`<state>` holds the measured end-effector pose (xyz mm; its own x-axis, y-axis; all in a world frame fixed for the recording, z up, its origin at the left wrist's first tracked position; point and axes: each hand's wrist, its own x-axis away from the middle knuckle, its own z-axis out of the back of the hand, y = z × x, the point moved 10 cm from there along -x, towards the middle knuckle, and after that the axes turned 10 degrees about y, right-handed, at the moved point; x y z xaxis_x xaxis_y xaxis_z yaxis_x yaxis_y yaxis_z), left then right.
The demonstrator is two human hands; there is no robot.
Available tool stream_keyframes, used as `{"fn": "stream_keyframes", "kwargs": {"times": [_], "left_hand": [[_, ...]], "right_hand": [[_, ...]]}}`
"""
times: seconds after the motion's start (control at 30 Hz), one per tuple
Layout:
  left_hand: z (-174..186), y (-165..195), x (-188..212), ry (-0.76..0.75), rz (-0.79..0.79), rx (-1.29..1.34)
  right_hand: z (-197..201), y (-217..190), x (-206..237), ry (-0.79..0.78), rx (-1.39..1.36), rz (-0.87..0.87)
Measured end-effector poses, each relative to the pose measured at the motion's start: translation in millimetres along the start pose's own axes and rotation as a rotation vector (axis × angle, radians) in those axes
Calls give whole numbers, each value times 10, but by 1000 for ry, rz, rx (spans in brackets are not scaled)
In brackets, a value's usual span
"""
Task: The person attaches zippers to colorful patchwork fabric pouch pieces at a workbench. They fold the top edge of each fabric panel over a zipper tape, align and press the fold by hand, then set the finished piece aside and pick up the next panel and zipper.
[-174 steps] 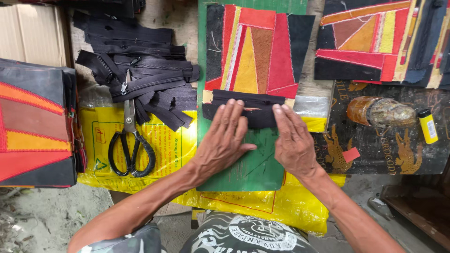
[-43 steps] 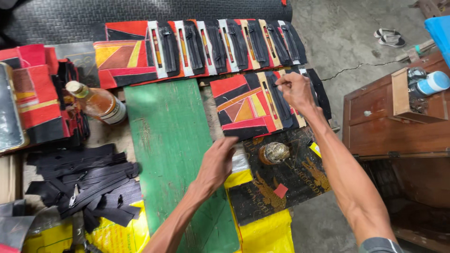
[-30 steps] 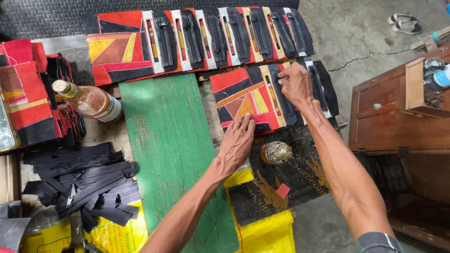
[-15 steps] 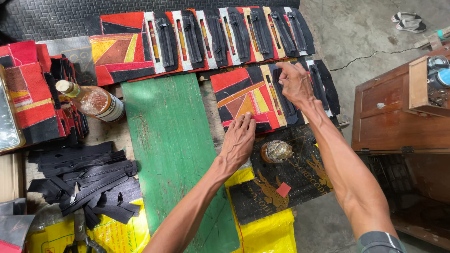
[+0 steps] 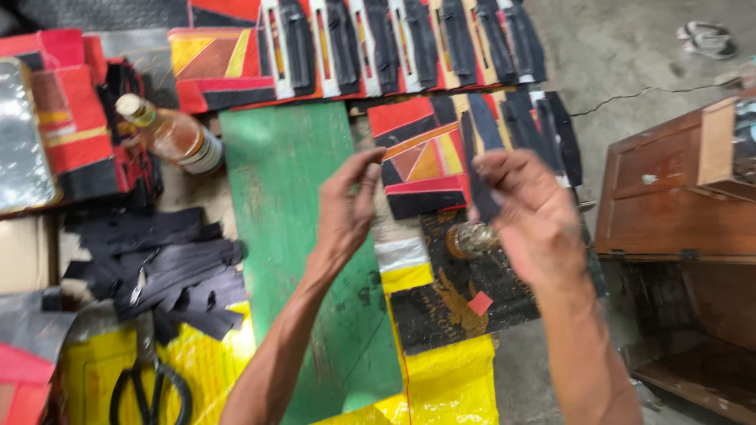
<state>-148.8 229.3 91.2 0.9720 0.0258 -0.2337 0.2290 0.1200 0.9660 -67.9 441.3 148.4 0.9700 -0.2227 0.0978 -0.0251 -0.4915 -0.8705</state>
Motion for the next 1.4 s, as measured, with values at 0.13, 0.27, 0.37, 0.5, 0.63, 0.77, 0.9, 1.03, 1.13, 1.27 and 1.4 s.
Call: {"fn": "stream_keyframes", "kwargs": {"times": [0.13,0.27,0.37,0.5,0.63,0.77,0.9,1.03,1.13,1.27,1.4], "left_hand": [[986,555,484,221,-112,-185],[1107,633,927,75,-23,-233],[996,704,1023,-13,-142,-238],[826,540,1012,-173,-99,-150],[777,483,1068,-275,-117,-70],[823,491,1070,-246,-170,-30],[853,436,1066,-236,-122,-49],[878,277,1082,-332,0,-172],[912,192,1076,-414,39,-241],[1073,284,977,-274,-101,-348],[1300,369,1011,-8,-137,-415]], "right_hand": [[-339,770,367,-43,-209,-193],[-426,1423,556,51,-220,-368],[-499,1647,698,57,-244,-427],[-561,1724,759,28,-304,-481],[-489,1770,747,60,-271,-520],[-516,1876,816,33,-338,-625],[-580,1826,839,-32,-280,-544],[-592,1728,808,-85,63,-386],[-614,1753,784,-141,306,-333],[-598,1821,688,-111,310,-246],[-471,1935,654,2,212,-257]]}}
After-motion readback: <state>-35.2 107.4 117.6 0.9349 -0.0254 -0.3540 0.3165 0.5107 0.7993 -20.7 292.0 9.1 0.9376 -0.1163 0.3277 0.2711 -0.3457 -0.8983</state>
